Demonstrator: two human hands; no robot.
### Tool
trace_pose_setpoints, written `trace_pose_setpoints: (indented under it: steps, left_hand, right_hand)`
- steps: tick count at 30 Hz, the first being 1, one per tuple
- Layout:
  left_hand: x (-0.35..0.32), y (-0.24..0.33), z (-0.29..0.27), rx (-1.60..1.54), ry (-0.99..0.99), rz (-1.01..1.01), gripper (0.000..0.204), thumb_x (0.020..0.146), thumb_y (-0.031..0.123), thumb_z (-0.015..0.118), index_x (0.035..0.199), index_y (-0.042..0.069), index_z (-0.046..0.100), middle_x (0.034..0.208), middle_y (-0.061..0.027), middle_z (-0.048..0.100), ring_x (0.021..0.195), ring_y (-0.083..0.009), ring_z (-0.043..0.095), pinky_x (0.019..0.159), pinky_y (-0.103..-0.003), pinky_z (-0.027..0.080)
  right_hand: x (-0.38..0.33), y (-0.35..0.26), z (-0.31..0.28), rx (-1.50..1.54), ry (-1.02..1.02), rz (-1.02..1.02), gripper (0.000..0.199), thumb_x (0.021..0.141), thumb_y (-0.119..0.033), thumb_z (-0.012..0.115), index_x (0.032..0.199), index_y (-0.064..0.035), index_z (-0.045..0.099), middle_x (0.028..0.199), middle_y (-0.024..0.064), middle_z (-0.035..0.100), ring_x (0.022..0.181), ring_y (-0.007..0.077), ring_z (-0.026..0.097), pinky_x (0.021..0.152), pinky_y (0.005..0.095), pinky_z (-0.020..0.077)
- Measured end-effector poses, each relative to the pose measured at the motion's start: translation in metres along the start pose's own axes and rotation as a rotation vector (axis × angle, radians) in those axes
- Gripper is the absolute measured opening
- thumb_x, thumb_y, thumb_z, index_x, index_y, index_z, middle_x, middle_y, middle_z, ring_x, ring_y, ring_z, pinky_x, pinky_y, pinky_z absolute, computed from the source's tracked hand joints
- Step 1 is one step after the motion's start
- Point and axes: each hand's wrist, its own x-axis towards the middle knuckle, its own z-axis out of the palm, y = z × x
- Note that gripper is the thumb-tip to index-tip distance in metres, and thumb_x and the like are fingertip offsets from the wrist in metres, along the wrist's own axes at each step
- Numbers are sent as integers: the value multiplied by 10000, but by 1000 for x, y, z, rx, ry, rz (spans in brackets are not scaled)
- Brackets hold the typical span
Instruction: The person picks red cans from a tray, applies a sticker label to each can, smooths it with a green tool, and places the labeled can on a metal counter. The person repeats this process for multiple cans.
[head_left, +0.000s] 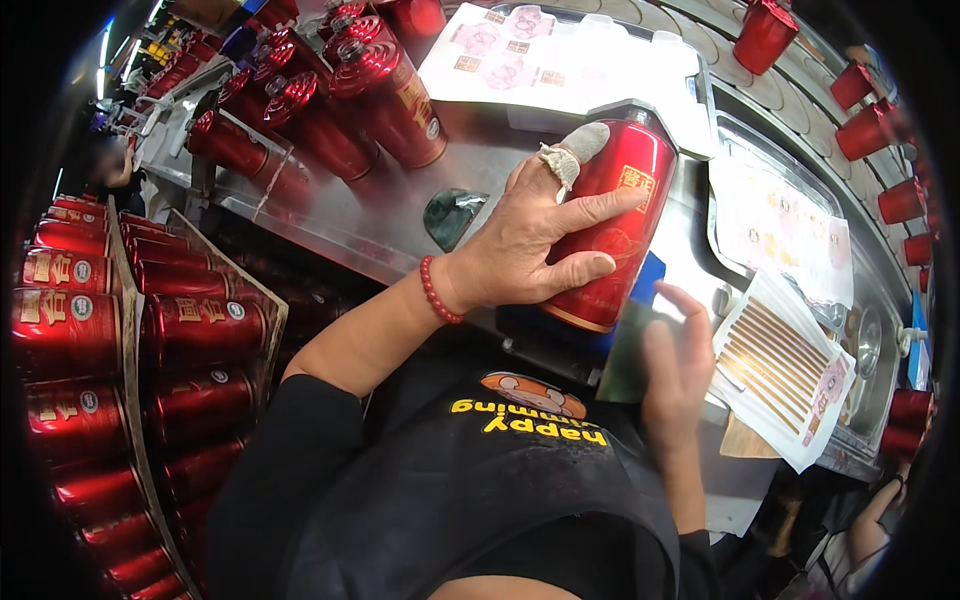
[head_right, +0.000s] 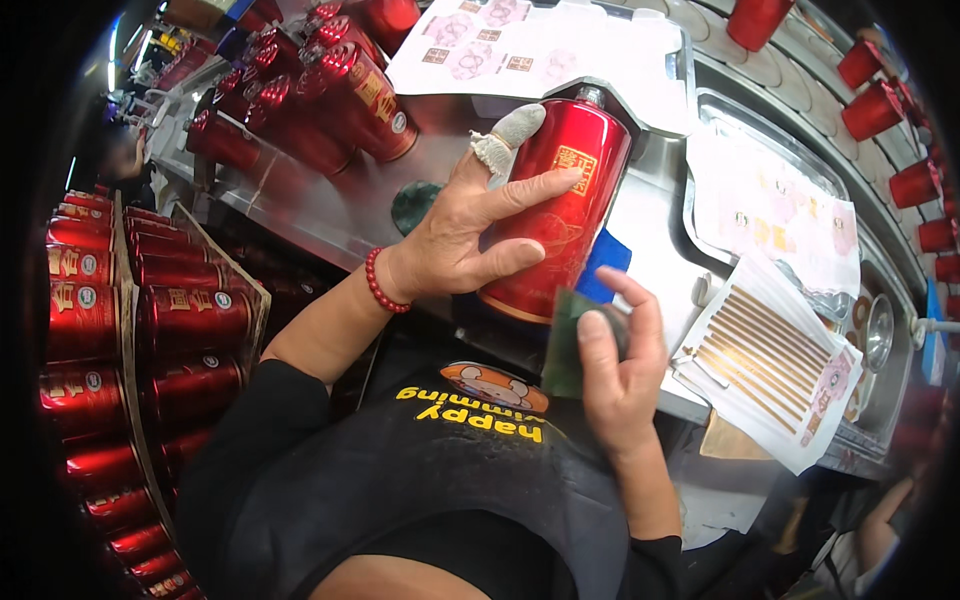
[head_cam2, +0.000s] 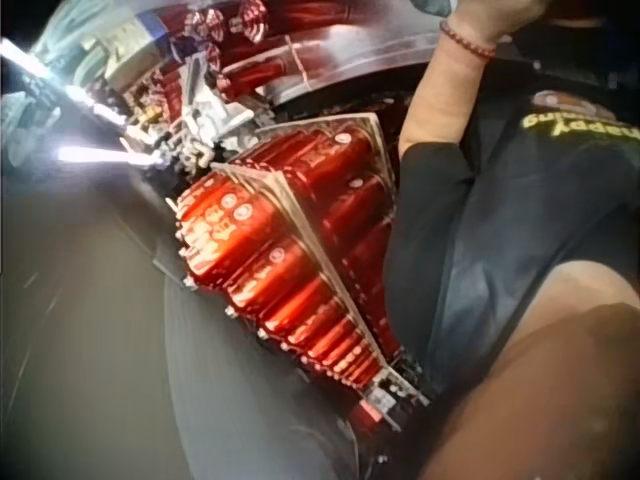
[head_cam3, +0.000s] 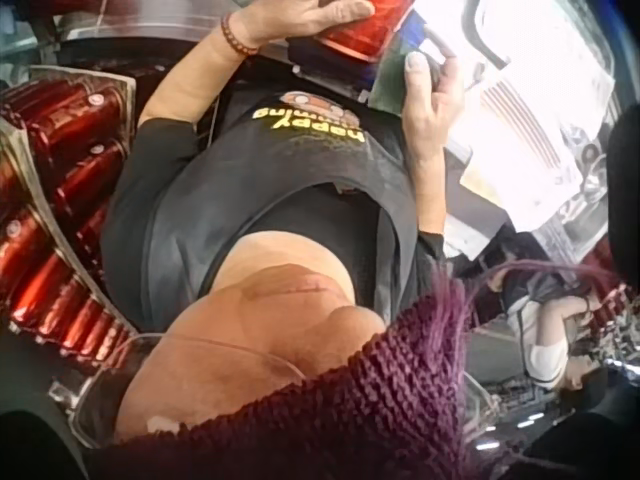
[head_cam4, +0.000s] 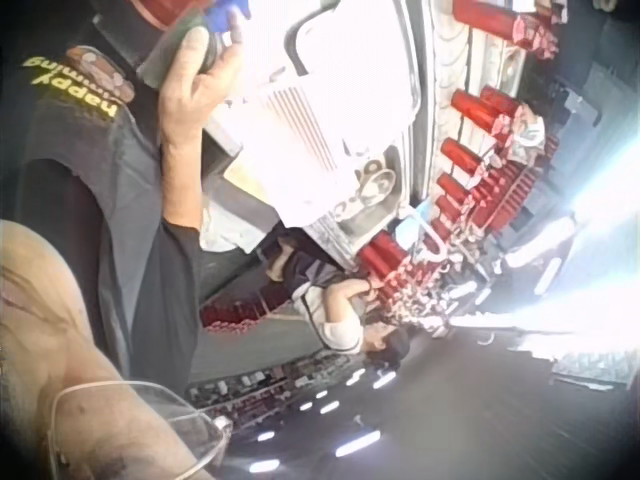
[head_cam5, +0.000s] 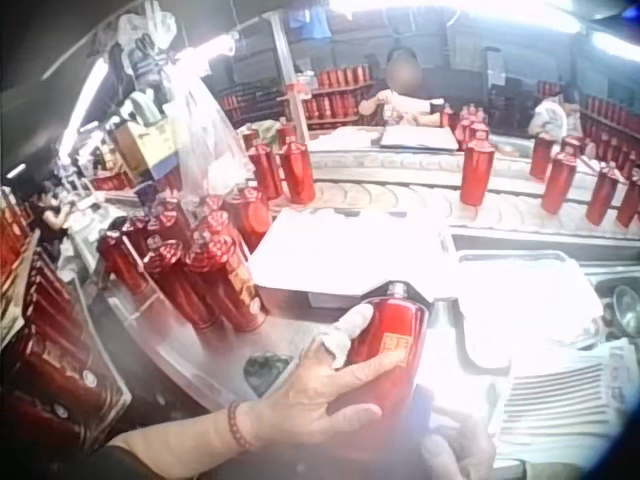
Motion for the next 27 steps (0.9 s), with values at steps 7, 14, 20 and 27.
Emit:
trace_pose_setpoints:
  steps: [7,14,20,27]
  left_hand:
    - [2,-2,2,-1,17,10,582,940,485,651,1435,185,598,1555,-342,328,1408,-453,386,1168,-517,276]
    - [3,-1,-1,10,-37,19,611,953,452,656,1476,156,550,1590,-340,254,1457,-468,316,1198,-505,258]
    - [4,-2,-3,-8,-66,28,623,960,436,660,1497,151,524,1605,-339,221,1484,-474,271,1213,-499,240]
    - [5,-1,-3,-24,-77,18,632,957,439,663,1501,152,519,1611,-339,200,1490,-475,257,1214,-496,238]
  right_hand:
    - [-18,9,15,-20,-26,-36,294,1017,-106,553,1280,24,539,1167,93,599,1028,129,577,908,267,469]
    - [-21,9,22,8,-12,19,284,1019,-142,501,1250,13,554,1160,86,568,1088,157,518,976,281,401]
    - [-21,11,25,23,6,-6,245,1026,-110,534,1236,17,553,1127,84,588,1026,138,559,915,271,452]
    - [-19,15,25,-61,17,-33,234,1027,-122,529,1220,10,554,1055,70,599,935,121,552,846,267,462]
